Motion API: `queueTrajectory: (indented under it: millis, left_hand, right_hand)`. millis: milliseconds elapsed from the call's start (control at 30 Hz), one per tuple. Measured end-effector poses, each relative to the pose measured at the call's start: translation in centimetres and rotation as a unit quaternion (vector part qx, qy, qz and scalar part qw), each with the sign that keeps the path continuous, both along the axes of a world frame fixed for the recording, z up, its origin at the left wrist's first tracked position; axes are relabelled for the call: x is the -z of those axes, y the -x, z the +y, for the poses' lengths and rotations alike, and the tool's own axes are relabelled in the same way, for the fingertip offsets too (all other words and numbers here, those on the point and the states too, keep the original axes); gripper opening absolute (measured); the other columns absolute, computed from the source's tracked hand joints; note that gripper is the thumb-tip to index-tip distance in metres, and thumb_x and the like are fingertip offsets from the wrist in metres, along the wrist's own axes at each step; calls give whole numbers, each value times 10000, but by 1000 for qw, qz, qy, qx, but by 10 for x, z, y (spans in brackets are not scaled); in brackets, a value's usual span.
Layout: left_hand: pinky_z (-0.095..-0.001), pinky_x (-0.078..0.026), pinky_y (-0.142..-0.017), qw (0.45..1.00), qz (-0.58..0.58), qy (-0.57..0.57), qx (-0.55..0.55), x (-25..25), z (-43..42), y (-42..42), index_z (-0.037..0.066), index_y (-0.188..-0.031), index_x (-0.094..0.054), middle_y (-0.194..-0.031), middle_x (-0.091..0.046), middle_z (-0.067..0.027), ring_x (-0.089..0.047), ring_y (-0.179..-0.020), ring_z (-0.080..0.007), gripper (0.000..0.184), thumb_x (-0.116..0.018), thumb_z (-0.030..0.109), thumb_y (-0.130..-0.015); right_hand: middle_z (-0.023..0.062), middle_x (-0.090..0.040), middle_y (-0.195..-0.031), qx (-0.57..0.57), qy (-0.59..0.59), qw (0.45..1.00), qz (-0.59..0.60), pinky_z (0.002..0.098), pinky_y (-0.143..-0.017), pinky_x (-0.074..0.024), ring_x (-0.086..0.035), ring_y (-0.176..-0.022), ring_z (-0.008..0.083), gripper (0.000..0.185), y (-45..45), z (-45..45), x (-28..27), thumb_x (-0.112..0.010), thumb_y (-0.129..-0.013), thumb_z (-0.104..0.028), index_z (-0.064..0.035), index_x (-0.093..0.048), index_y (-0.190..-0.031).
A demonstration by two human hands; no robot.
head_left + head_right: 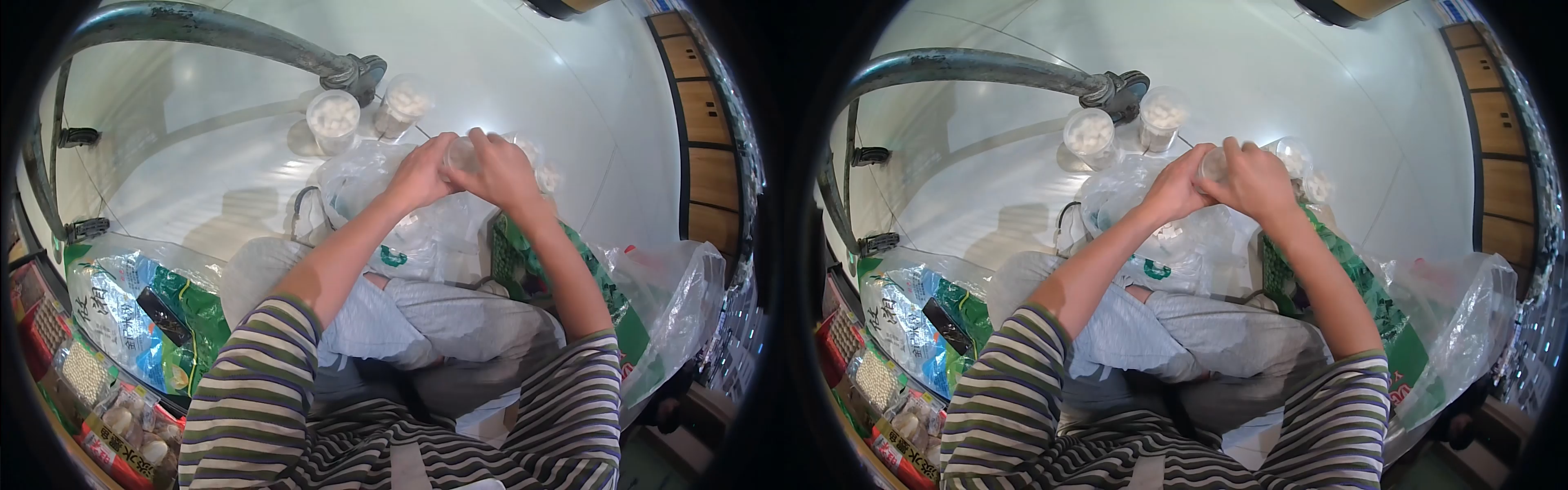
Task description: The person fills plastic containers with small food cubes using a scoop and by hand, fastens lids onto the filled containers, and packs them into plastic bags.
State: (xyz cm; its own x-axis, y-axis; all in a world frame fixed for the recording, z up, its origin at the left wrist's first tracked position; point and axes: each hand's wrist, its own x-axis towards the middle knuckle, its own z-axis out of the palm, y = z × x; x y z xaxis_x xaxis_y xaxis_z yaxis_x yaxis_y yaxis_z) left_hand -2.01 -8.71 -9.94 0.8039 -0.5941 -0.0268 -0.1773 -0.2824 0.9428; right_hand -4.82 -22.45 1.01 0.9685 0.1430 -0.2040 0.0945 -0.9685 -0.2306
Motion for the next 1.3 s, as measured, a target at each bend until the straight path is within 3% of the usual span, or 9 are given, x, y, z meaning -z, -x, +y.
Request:
queueTrajectory:
  millis: [100,300,367,467,500,567,900,1100,1300]
  left_hand:
    - [-417,-465,-974,999,22,4,33,-7,3,3,79,-1305,-476,-1263,-581,-157,-556,-1169,-344,770,-845,246,-649]
    - [-409,-500,-888,1000,-24,8,-11,1,1,4,97,-1292,-489,-1113,-652,-173,-615,-1068,-358,751,-847,234,-646]
    - [-409,-499,-886,1000,-11,17,3,2,2,3,93,-1290,-492,-1101,-654,-176,-618,-1059,-357,749,-846,236,-645]
    - [-422,-498,-890,1000,4,21,13,0,3,4,108,-1280,-503,-1130,-647,-160,-612,-1065,-355,742,-843,231,-633]
    - [-436,-497,-896,1000,8,15,7,-1,4,4,127,-1273,-511,-1173,-636,-141,-604,-1080,-353,737,-842,225,-622]
    - [-436,-498,-891,1000,14,-6,10,-6,6,2,125,-1277,-508,-1153,-642,-141,-609,-1066,-354,740,-841,219,-622]
    - [-462,-495,-843,996,-73,-43,13,2,5,5,104,-1210,-524,-1105,-657,-136,-621,-1011,-358,628,-806,194,-657]
    - [-450,-502,-857,987,-100,-123,0,-9,8,8,64,-1224,-521,-1112,-652,-141,-625,-1019,-349,607,-781,245,-705]
    - [-444,-468,-938,960,-115,-254,8,-6,28,-5,-4,-1221,-517,-1148,-628,-168,-570,-1133,-346,612,-737,338,-764]
  right_hand:
    - [195,-643,-1071,124,199,968,88,441,-748,-543,-657,-872,392,607,-4,11,-2,-703,-780,-448,-61,-567,-1227]
    - [183,-660,-705,-172,-54,966,-183,421,-566,-554,-672,-648,368,596,3,-6,7,-608,-775,-544,32,-635,-925]
    - [219,-675,-883,53,165,984,45,428,-640,-563,-678,-756,383,517,2,3,5,-679,-756,-446,-17,-614,-1038]
    - [246,-650,-995,123,212,962,118,442,-730,-556,-663,-864,403,575,-5,16,-12,-740,-715,-370,-59,-541,-1156]
    - [246,-650,-995,122,213,962,119,442,-730,-556,-663,-864,403,575,-3,9,-8,-740,-715,-370,-59,-541,-1156]
    - [268,-650,-901,-182,10,979,-94,458,-720,-551,-658,-845,414,642,6,-11,3,-766,-695,-337,-14,-488,-1175]
    - [254,-639,-750,-2,63,997,33,496,-648,-529,-639,-711,447,678,14,-12,16,-713,-688,-423,10,-466,-1147]
    - [203,-659,-813,26,96,995,26,483,-673,-520,-645,-789,412,647,5,-13,15,-703,-693,-439,-39,-479,-1149]
    - [218,-599,-1121,26,150,988,10,449,-771,-551,-651,-956,365,742,-26,-19,0,-711,-702,-400,-88,-457,-1326]
